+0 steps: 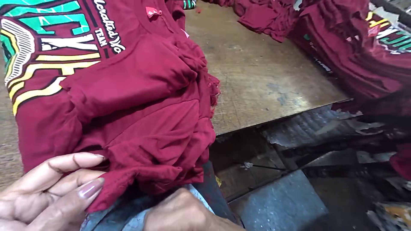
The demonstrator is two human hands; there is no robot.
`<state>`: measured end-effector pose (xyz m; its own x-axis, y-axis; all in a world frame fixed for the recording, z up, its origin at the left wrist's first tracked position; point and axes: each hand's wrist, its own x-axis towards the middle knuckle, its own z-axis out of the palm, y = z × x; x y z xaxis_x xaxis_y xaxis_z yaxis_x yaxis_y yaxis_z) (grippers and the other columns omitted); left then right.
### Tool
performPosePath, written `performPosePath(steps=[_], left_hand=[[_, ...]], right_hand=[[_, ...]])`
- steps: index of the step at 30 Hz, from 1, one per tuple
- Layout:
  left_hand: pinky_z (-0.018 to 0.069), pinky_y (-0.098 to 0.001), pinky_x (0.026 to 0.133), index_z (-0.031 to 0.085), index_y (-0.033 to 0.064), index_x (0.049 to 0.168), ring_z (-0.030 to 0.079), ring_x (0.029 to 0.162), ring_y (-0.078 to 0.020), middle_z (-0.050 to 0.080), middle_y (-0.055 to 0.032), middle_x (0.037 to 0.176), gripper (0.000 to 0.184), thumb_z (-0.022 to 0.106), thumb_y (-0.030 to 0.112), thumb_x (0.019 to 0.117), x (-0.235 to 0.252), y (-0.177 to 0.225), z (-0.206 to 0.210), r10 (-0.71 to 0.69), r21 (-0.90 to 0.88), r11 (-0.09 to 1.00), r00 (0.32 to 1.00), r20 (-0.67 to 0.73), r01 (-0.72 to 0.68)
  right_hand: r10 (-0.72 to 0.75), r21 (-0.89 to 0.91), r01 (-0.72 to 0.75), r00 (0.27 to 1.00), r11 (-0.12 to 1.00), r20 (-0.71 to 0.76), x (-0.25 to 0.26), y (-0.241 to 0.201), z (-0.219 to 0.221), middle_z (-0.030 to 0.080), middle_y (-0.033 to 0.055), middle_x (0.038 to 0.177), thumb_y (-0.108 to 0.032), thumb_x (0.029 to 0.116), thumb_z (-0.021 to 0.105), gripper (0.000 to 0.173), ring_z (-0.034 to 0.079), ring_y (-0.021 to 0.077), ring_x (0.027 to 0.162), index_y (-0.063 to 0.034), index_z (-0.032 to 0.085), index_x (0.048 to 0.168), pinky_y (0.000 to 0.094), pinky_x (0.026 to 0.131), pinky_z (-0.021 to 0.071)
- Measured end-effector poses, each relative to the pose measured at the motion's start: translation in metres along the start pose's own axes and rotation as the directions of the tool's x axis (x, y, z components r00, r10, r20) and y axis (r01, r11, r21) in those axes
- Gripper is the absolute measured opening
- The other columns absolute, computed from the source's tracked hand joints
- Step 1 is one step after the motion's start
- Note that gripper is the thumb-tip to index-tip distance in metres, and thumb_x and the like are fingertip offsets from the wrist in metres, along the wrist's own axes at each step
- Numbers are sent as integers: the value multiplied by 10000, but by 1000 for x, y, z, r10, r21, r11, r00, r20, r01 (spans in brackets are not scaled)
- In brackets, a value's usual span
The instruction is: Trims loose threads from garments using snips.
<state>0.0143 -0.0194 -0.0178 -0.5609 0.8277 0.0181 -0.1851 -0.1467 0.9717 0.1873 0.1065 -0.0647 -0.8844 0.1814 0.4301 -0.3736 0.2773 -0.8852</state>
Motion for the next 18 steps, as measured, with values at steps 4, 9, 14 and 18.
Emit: performPosePath(steps=[4, 9, 14, 18], left_hand=[[611, -254, 784, 581, 74, 1302, 729, 847, -79, 769, 11, 951, 384, 612, -13, 929, -2, 2, 3, -7, 62, 998, 1000, 5, 6], [603, -234, 804, 511, 55, 1363, 724, 872, -69, 763, 27, 973, 476, 638, -3, 909, -2, 4, 1, 33, 188, 981, 998, 50, -42], [592, -218, 810, 426, 38, 1426, 712, 918, -64, 745, 42, 1046, 534, 621, 26, 929, -3, 3, -1, 109, 320, 936, 985, 135, -147], [594, -225, 801, 450, 18, 1419, 713, 908, -73, 747, 35, 1039, 520, 632, 31, 932, -3, 1, 0, 130, 352, 921, 983, 131, -169]], right_hand=[[156, 210, -94, 941, 973, -302, 14, -5, -11, 672, 88, 765, 60, 882, 712, 194, 607, 51, 670, 102, 682, 1068, 199, 619, 526], [340, 301, -238, 872, 923, -353, 33, -20, -18, 662, 64, 777, -23, 933, 716, 197, 603, 75, 630, -14, 704, 1130, 226, 563, 528], [377, 338, -256, 851, 905, -365, 45, -22, -12, 655, 85, 744, 8, 910, 728, 138, 604, 84, 611, 26, 699, 1043, 219, 554, 535], [389, 335, -271, 847, 902, -363, 45, -18, -14, 588, 47, 657, -31, 964, 658, 57, 510, 59, 511, -31, 710, 989, 201, 461, 435]])
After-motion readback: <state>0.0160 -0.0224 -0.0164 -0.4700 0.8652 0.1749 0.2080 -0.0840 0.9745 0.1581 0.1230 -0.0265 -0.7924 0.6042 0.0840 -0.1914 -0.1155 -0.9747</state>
